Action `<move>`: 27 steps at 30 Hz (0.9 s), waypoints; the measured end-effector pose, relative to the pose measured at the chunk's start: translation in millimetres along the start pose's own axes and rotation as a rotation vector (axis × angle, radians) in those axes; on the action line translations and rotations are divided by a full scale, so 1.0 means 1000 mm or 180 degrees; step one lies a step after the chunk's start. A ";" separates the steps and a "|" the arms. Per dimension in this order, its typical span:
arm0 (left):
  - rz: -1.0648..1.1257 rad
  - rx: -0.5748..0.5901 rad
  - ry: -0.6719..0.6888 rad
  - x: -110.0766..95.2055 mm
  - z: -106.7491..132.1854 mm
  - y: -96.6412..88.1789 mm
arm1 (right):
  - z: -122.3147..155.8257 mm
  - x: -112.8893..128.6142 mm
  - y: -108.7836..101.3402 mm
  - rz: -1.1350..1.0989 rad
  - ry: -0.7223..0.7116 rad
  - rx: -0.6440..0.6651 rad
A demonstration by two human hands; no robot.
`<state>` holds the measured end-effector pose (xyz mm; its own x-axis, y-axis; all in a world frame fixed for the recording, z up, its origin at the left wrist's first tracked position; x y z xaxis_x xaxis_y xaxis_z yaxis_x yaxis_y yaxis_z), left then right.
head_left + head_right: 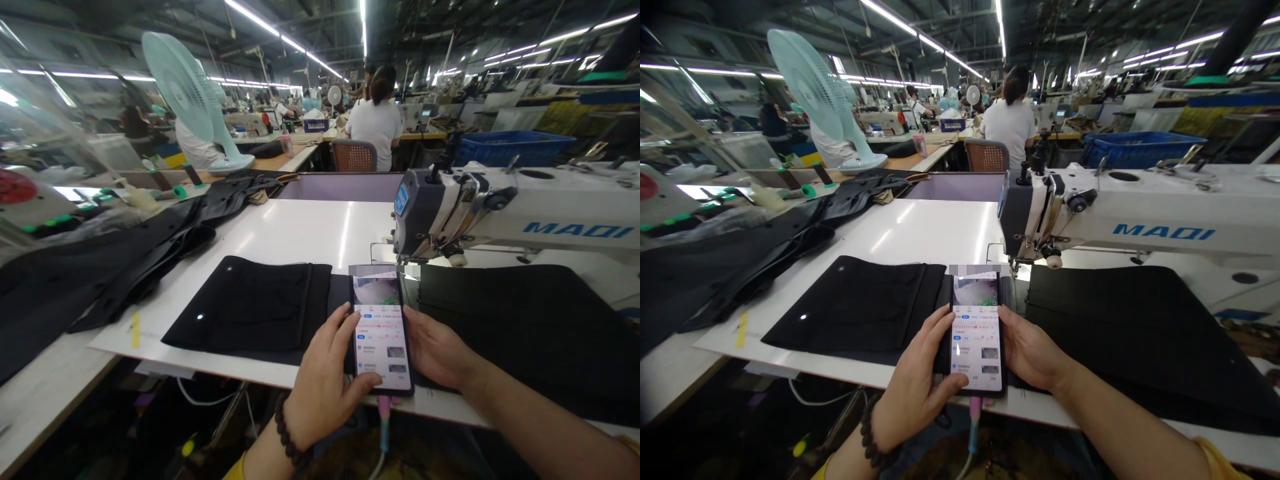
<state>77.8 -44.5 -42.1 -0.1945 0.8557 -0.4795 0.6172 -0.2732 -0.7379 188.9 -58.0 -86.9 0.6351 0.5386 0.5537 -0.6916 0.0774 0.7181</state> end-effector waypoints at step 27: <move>0.0140 -0.0004 -0.0085 -0.022 -0.005 0.009 | 0.002 0.001 0.001 0.0142 0.0018 -0.0065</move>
<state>91.3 -63.4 -36.4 -0.1875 0.8308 -0.5240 0.6265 -0.3098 -0.7152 189.6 -59.2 -85.0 0.6015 0.5466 0.5826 -0.7262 0.0702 0.6839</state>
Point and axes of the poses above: each hand's wrist, its own z-axis away from the middle knuckle, its own y-axis out of the palm, x = y × z, the point moved 9 cm from there along -z, towards the middle knuckle, and after that the axes turned 13 degrees about y, right-handed, at the moved point
